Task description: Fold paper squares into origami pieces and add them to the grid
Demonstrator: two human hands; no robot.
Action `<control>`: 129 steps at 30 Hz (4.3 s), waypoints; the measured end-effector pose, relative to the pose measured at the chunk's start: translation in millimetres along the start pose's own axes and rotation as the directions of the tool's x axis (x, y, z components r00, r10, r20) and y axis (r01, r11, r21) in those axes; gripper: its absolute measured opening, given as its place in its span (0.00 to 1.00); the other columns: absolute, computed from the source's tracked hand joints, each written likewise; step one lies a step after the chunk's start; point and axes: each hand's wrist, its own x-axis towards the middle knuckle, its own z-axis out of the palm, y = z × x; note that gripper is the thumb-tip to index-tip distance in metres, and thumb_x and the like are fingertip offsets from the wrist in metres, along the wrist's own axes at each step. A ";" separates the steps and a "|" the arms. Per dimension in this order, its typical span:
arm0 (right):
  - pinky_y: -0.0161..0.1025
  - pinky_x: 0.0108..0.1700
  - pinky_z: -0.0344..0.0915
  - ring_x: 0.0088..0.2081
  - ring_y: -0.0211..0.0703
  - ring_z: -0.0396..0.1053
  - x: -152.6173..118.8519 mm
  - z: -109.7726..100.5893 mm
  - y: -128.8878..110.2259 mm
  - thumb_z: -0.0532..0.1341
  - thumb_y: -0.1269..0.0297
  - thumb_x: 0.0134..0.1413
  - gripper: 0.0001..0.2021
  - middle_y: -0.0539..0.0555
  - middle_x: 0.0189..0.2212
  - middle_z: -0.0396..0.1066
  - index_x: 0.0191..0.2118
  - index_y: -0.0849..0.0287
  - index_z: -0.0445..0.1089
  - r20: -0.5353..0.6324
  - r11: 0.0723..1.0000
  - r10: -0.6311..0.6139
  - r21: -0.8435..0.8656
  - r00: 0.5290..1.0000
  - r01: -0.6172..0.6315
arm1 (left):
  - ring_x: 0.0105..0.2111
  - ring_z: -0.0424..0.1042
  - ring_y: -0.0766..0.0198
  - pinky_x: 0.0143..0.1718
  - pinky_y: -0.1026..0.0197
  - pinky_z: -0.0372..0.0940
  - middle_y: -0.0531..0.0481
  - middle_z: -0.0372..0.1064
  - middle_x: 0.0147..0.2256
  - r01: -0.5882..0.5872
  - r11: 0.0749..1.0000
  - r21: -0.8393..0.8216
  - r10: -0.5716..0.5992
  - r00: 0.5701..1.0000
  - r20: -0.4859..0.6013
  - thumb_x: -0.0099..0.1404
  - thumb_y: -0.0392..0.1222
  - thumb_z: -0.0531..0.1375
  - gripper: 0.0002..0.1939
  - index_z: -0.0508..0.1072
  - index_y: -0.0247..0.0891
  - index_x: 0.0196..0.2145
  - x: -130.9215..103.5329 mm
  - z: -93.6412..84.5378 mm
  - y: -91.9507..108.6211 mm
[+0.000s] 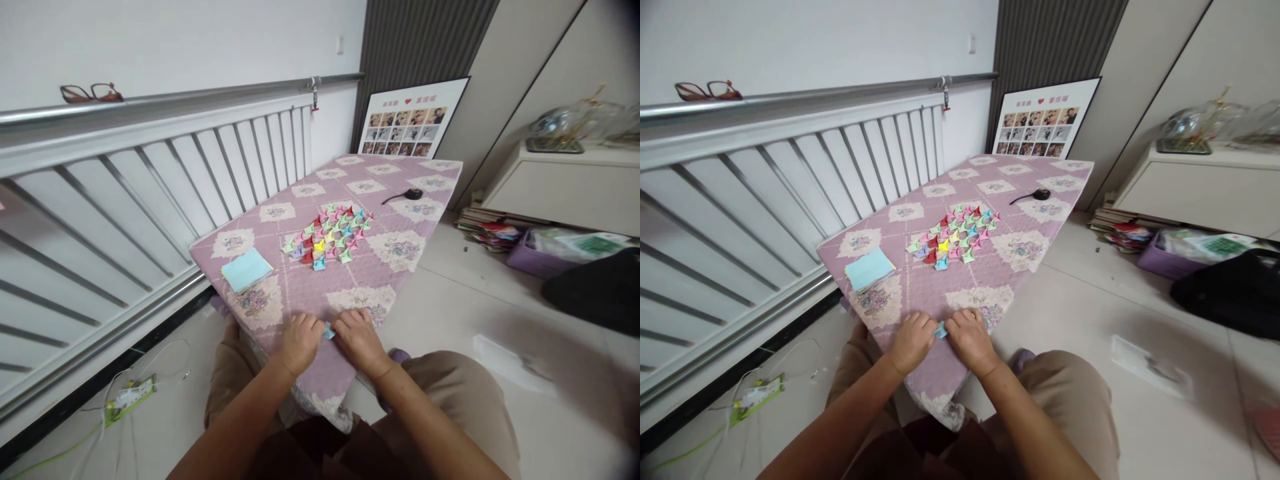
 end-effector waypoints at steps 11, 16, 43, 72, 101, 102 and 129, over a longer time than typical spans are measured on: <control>0.43 0.46 0.56 0.43 0.46 0.63 -27.1 17.9 5.9 0.60 0.68 0.57 0.03 0.54 0.38 0.70 0.37 0.55 0.71 0.059 0.969 0.020 0.245 0.998 -0.034 | 0.43 0.63 0.58 0.44 0.54 0.58 0.49 0.68 0.39 0.139 0.977 -0.159 -0.134 0.990 0.043 0.66 0.43 0.57 0.05 0.72 0.42 0.36 -25.7 16.4 7.5; 0.44 0.47 0.57 0.44 0.46 0.64 -30.7 17.6 6.1 0.60 0.62 0.59 0.05 0.54 0.39 0.70 0.38 0.54 0.72 0.042 0.931 0.075 0.354 0.996 -0.085 | 0.43 0.63 0.59 0.45 0.54 0.57 0.51 0.69 0.38 0.245 0.934 -0.261 -0.251 0.968 0.010 0.65 0.41 0.59 0.04 0.71 0.42 0.31 -29.5 19.4 8.7; 0.42 0.39 0.53 0.35 0.46 0.60 -22.6 27.8 -5.0 0.60 0.55 0.58 0.14 0.52 0.27 0.63 0.25 0.57 0.67 -0.035 0.918 0.337 0.236 0.941 -0.320 | 0.42 0.64 0.57 0.42 0.54 0.52 0.51 0.70 0.38 0.401 0.892 -0.210 -0.339 0.899 0.278 0.67 0.45 0.55 0.08 0.70 0.41 0.34 -10.0 -4.0 7.8; 0.43 0.41 0.52 0.35 0.46 0.59 -23.1 33.5 -7.0 0.61 0.57 0.57 0.12 0.52 0.27 0.64 0.26 0.56 0.66 -0.028 0.896 0.404 0.213 0.914 -0.389 | 0.41 0.67 0.55 0.40 0.55 0.55 0.50 0.71 0.37 0.401 0.904 -0.149 -0.310 0.855 0.416 0.66 0.47 0.56 0.09 0.70 0.40 0.33 5.1 -5.5 -0.9; 0.66 0.52 0.53 0.62 0.68 0.46 -31.1 50.2 -16.8 0.57 0.49 0.54 0.33 0.65 0.65 0.46 0.63 0.56 0.52 -0.038 0.690 0.722 0.123 0.691 -0.713 | 0.37 0.70 0.59 0.35 0.60 0.55 0.50 0.72 0.34 0.335 0.919 -0.207 -0.244 0.897 0.370 0.63 0.50 0.60 0.11 0.73 0.40 0.32 5.8 -6.7 -13.3; 0.68 0.52 0.53 0.63 0.69 0.45 -30.7 50.3 -17.1 0.57 0.49 0.54 0.34 0.66 0.65 0.45 0.64 0.56 0.50 -0.032 0.681 0.730 0.105 0.682 -0.725 | 0.37 0.69 0.58 0.36 0.60 0.55 0.50 0.72 0.34 0.325 0.924 -0.202 -0.236 0.899 0.368 0.63 0.50 0.60 0.11 0.72 0.40 0.32 5.3 -5.5 -13.4; 0.67 0.53 0.53 0.62 0.62 0.50 -34.0 32.5 -17.3 0.55 0.52 0.58 0.19 0.59 0.60 0.59 0.53 0.51 0.67 -0.005 0.773 0.624 0.145 0.781 -0.617 | 0.46 0.64 0.58 0.46 0.55 0.52 0.50 0.69 0.41 0.411 0.857 -0.311 -0.360 0.909 0.211 0.64 0.44 0.59 0.06 0.72 0.45 0.39 -17.5 0.3 7.7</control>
